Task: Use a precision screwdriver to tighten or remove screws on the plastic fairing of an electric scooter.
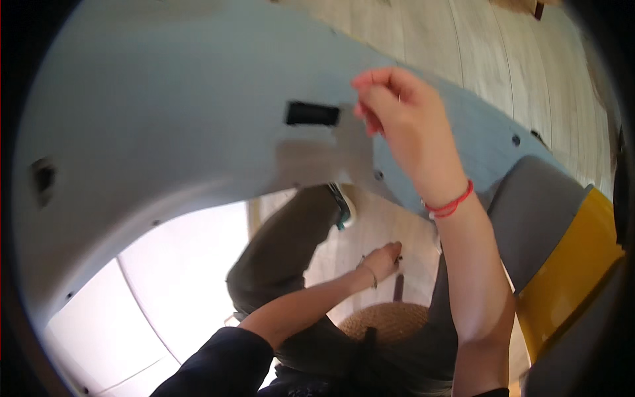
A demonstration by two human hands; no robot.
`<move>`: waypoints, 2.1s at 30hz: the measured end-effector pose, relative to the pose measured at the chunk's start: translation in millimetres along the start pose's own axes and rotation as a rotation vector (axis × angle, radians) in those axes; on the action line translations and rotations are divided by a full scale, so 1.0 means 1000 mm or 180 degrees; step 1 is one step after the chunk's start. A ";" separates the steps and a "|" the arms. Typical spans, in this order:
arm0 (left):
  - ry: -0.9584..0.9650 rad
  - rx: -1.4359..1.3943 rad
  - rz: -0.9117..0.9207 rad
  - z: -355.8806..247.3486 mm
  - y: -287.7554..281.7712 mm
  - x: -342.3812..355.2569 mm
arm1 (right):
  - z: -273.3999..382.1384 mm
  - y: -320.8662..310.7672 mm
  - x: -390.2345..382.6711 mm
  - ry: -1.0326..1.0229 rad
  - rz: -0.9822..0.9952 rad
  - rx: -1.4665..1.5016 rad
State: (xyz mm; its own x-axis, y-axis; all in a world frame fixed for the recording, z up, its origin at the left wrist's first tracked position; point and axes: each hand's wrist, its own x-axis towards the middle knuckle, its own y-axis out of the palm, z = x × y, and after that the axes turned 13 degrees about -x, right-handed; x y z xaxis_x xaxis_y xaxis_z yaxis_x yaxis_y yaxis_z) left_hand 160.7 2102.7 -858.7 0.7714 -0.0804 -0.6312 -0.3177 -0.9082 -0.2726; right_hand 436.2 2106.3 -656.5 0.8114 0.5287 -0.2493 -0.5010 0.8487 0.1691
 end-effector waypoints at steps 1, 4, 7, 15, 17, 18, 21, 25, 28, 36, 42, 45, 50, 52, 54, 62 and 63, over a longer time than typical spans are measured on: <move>0.0087 -0.0082 -0.0155 -0.029 -0.027 -0.016 | 0.004 0.004 -0.003 -0.0184 0.0028 0.0081; 0.0439 -0.0195 -0.1144 -0.120 -0.110 -0.069 | 0.024 0.010 -0.005 -0.0366 0.0261 -0.0220; 0.0617 -0.0298 -0.2029 -0.190 -0.160 -0.102 | 0.046 0.011 -0.014 -0.0629 0.0116 -0.0995; 0.2106 -0.0632 -0.3936 -0.265 -0.235 -0.079 | 0.100 0.045 -0.031 -0.0685 0.0889 -0.1793; 0.1929 0.0134 -0.3990 -0.267 -0.249 -0.077 | 0.094 0.068 -0.028 -0.0936 0.0692 -0.0731; 0.1997 -0.0093 -0.3660 -0.268 -0.255 -0.078 | 0.091 0.072 -0.024 -0.0749 0.0654 -0.0453; 0.2098 0.0053 -0.3002 -0.272 -0.265 -0.084 | 0.094 0.076 -0.010 -0.0706 0.0569 0.0755; 0.1444 0.1095 -0.2129 -0.258 -0.238 -0.127 | 0.093 0.062 0.015 -0.0719 0.0497 0.0777; 0.0753 0.1369 -0.0985 -0.190 -0.212 -0.172 | 0.109 0.052 0.030 -0.0679 0.0587 0.0487; 0.1161 0.2415 -0.1101 -0.112 -0.181 -0.215 | 0.095 0.056 0.048 -0.0859 0.0507 0.0361; 0.1302 0.2086 -0.0997 -0.111 -0.184 -0.211 | 0.091 0.057 0.054 -0.0844 0.0445 0.0754; 0.1185 0.2071 -0.0904 -0.112 -0.186 -0.213 | 0.094 0.055 0.053 -0.0850 0.0425 0.0703; 0.1288 0.2006 -0.0919 -0.105 -0.187 -0.216 | 0.094 0.058 0.055 -0.0806 0.0485 0.0728; 0.1398 0.1985 -0.0947 -0.102 -0.187 -0.216 | 0.094 0.057 0.054 -0.0776 0.0491 0.0843; 0.1498 0.1961 -0.0985 -0.102 -0.187 -0.215 | 0.096 0.057 0.054 -0.0852 0.0485 0.0842; 0.1576 0.1996 -0.0957 -0.103 -0.187 -0.213 | 0.099 0.057 0.051 -0.0806 0.0400 0.0727; 0.1571 0.1995 -0.0960 -0.103 -0.187 -0.213 | 0.099 0.057 0.052 -0.0804 0.0412 0.0700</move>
State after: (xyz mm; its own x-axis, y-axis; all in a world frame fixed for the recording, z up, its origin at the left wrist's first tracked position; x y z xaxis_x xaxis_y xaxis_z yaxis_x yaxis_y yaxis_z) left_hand 112.6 2247.2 -598.5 0.9777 -0.1735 -0.1179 -0.1942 -0.5360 -0.8216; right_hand 479.4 2180.5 -565.7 0.8080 0.5886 0.0266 -0.5501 0.7374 0.3918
